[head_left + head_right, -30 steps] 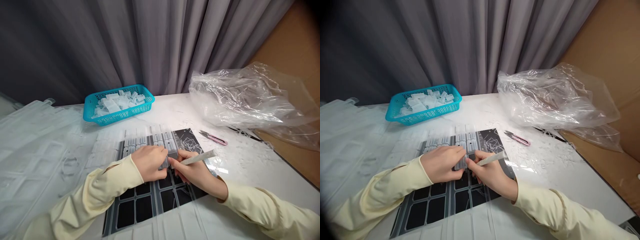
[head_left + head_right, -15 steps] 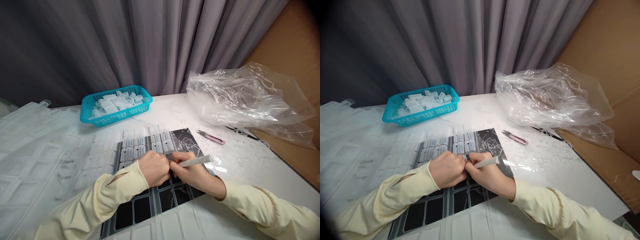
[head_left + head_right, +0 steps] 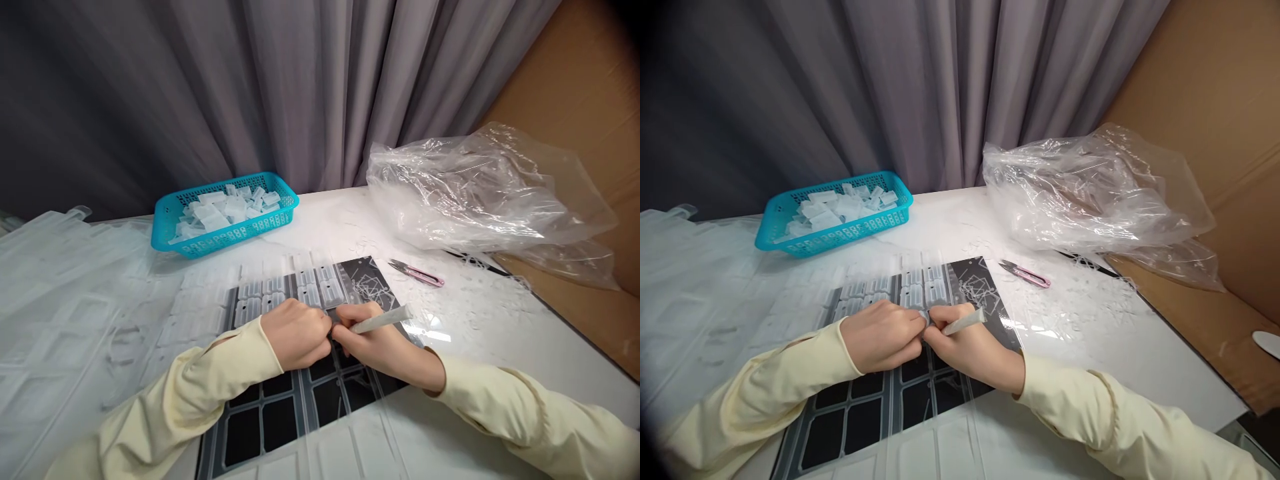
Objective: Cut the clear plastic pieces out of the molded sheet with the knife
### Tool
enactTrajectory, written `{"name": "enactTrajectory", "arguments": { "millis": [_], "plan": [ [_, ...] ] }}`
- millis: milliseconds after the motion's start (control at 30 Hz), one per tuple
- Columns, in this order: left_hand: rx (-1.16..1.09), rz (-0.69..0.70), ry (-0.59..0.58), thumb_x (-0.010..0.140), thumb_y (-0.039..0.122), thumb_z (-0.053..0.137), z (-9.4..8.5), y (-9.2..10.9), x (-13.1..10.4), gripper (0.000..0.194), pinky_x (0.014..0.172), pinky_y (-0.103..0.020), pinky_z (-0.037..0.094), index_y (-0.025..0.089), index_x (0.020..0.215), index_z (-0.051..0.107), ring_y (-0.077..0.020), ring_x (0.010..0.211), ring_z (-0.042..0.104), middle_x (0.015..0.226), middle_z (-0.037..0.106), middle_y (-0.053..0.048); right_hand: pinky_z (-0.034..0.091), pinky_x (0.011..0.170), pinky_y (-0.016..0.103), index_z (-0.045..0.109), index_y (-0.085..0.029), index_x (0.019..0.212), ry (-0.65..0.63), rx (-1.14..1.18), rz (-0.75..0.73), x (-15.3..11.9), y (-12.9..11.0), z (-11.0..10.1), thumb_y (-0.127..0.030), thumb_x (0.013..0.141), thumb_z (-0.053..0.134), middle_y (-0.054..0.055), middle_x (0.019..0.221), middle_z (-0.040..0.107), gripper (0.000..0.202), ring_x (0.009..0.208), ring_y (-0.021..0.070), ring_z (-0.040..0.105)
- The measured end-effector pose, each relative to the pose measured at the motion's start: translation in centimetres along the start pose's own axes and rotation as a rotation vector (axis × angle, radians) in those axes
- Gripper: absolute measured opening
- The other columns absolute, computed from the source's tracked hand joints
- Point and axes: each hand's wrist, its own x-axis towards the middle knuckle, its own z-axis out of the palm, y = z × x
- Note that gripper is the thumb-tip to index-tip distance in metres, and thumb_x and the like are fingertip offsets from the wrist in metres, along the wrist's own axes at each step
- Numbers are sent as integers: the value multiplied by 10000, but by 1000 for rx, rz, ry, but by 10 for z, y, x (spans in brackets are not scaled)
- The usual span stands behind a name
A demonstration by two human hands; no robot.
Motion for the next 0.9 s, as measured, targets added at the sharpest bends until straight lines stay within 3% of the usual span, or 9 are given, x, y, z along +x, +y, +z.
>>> {"name": "enactTrajectory", "arguments": {
  "millis": [133, 433, 633, 900],
  "plan": [
    [-43, -3, -50, 749, 178, 456, -2, -7, 0, 124, 435, -262, 328, 162, 648, 527, -164, 501, 572, 600, 584, -12, 155, 442, 232, 204, -192, 529, -7, 9, -4, 1, -1, -1, -49, 691, 433, -76, 460, 255, 315, 465, 63, 246],
    [-200, 74, 16, 773, 165, 381, -4, -21, -3, 173, 448, -257, 285, 180, 633, 481, -127, 477, 502, 587, 532, 10, 204, 425, 211, 222, -196, 515, -5, 37, -18, 2, -1, -2, -72, 704, 432, -71, 448, 313, 309, 455, 62, 287],
    [-338, 80, -28, 774, 142, 389, 0, -24, 1, 169, 472, -218, 300, 175, 623, 455, -110, 505, 501, 596, 536, 23, 214, 306, 167, 276, -208, 536, 11, 362, 258, 1, 3, 1, -126, 714, 434, -73, 439, 450, 251, 308, 43, 373],
    [-263, 60, -123, 821, 171, 375, -5, -20, -1, 170, 481, -234, 292, 181, 710, 504, -119, 545, 525, 672, 580, 14, 230, 313, 153, 291, -195, 498, 67, 340, 307, 0, 0, 2, -105, 688, 446, -73, 406, 455, 262, 319, 38, 357]
  ]
}}
